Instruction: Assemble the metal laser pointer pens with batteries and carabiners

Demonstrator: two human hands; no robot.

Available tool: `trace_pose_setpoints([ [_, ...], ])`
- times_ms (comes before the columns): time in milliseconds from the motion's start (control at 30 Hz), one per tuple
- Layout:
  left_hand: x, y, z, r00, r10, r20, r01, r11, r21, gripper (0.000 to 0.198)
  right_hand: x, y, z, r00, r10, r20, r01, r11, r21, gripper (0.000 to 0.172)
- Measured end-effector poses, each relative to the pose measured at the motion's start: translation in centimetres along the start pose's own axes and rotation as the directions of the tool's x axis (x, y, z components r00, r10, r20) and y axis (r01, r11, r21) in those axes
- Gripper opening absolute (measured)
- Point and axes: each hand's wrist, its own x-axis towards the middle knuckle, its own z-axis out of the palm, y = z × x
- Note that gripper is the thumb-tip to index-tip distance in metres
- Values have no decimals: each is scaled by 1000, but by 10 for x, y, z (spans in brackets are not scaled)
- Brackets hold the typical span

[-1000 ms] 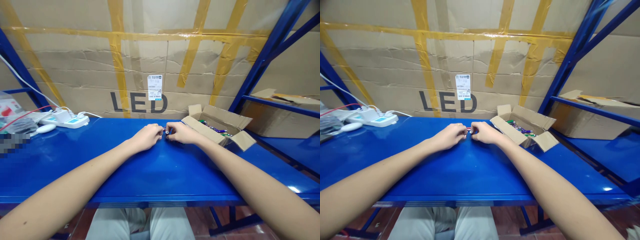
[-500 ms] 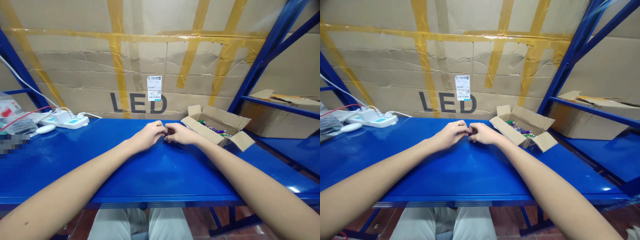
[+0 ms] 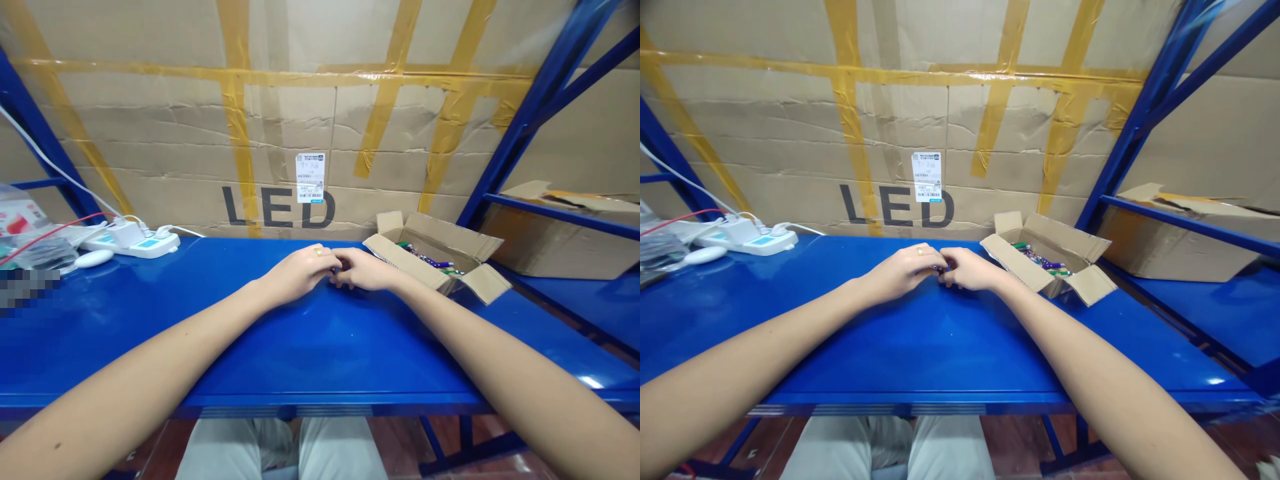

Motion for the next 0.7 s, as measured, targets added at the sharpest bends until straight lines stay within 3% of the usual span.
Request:
trace_pose_setpoints([
  [167, 0, -4, -9, 1000, 17, -1, -17, 993, 121, 26, -2, -6, -1, 998, 62, -12, -62, 998, 20, 15],
  [267, 0, -10, -24, 997, -78, -5, 78, 978, 195, 28, -4, -11, 0, 995, 97, -22, -97, 995, -1, 16],
  [333, 0, -14, -37, 983, -170, 74, 146, 955, 259, 26, -5, -12, 1, 994, 111, -20, -111, 994, -12, 15],
  [400, -2, -17, -47, 938, -276, 212, 208, 933, 294, 24, -4, -12, 2, 994, 106, -17, -106, 994, -10, 14],
  [567, -11, -22, -50, 752, -438, 493, 301, 893, 335, 17, -3, -8, 4, 996, 85, -6, -85, 996, -8, 15],
  [633, -13, -23, -45, 732, -445, 516, 299, 890, 344, 15, -3, -8, 4, 996, 88, -1, -88, 996, -22, 14],
  [700, -12, -24, -41, 755, -442, 484, 293, 888, 353, 12, -3, -10, 5, 997, 82, -4, -82, 995, -55, 12],
])
